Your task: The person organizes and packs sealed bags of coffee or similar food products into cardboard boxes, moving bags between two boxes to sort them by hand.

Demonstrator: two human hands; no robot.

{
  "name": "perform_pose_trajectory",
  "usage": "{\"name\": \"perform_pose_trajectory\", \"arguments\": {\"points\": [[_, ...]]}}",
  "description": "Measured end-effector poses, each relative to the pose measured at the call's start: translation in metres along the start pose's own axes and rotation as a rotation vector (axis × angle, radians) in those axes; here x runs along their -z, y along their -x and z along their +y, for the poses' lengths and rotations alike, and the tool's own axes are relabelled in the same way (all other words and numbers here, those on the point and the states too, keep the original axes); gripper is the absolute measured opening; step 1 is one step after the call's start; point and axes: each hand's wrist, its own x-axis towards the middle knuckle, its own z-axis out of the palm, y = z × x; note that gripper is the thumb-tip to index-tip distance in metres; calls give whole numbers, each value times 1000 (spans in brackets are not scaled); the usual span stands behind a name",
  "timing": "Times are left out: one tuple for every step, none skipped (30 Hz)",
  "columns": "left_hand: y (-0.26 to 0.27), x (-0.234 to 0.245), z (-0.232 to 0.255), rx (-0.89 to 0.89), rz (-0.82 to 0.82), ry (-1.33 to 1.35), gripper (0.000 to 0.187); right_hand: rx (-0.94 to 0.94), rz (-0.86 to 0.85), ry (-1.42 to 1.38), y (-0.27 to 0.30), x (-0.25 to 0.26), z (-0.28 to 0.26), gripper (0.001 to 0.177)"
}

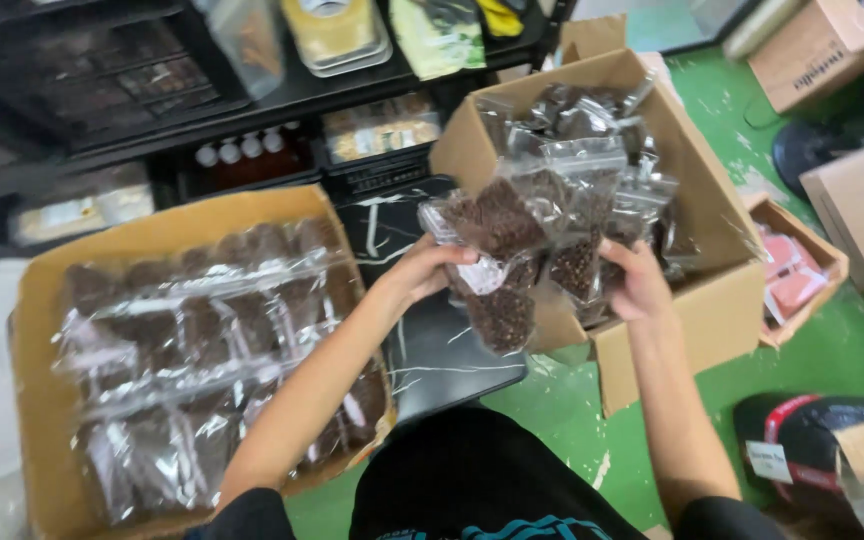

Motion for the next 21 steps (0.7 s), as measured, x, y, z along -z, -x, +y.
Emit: {"name": "perform_pose_trajectory", "arguments": {"points": [[8, 9, 2, -69, -34, 16, 71, -55, -73, -113, 1, -21, 12, 35], [21, 23, 9, -94, -24, 19, 71, -59, -99, -105, 7, -43, 14, 35], [35, 36, 13, -118, -33, 76, 70, -51, -194, -162, 15, -64, 18, 29], [49, 50, 18, -144, -44, 132, 69, -45, -289, -219, 23, -84, 22, 24], [51, 90, 3, -166, -31, 137, 69, -57, -312, -211, 33, -107, 19, 24], [53, 130, -11, -192, -25, 98, 60, -51, -359, -198, 44, -130, 16, 23], [58, 171, -27, -221, -14, 61, 52, -50, -410, -185, 56, -153, 15, 22], [107, 129, 2, -246, 5, 67, 52, -65, -437, -177, 63, -170, 17, 22], [147, 77, 30, -297, -2, 70, 50, -71, -488, -169, 70, -187, 17, 22], [185, 19, 55, -347, -8, 72, 48, -77, -538, -162, 76, -204, 18, 22], [188, 58, 37, -373, 10, 76, 48, -91, -566, -155, 82, -216, 23, 22], [189, 96, 19, -399, 29, 96, 46, -116, -586, -148, 87, -227, 28, 26], [189, 134, -1, -419, 44, 116, 44, -139, -600, -141, 93, -235, 32, 29], [211, 130, 0, -441, 58, 121, 44, -151, -623, -134, 97, -244, 36, 29], [230, 126, 1, -453, 71, 171, 40, -159, -648, -85, 101, -251, 38, 28], [248, 121, 1, -466, 82, 221, 37, -166, -673, -36, 104, -258, 41, 26], [272, 109, 7, -479, 90, 223, 37, -172, -686, -32, 112, -274, 42, 26], [294, 97, 13, -524, 103, 262, 58, -195, -720, -30, 120, -290, 43, 24], [317, 84, 18, -565, 114, 300, 80, -218, -749, -30, 129, -304, 44, 21], [339, 84, 25, -573, 121, 302, 80, -225, -758, -28, 145, -325, 42, 21], [361, 85, 32, -656, 135, 340, 74, -278, -777, -60, 160, -345, 39, 22]]}}
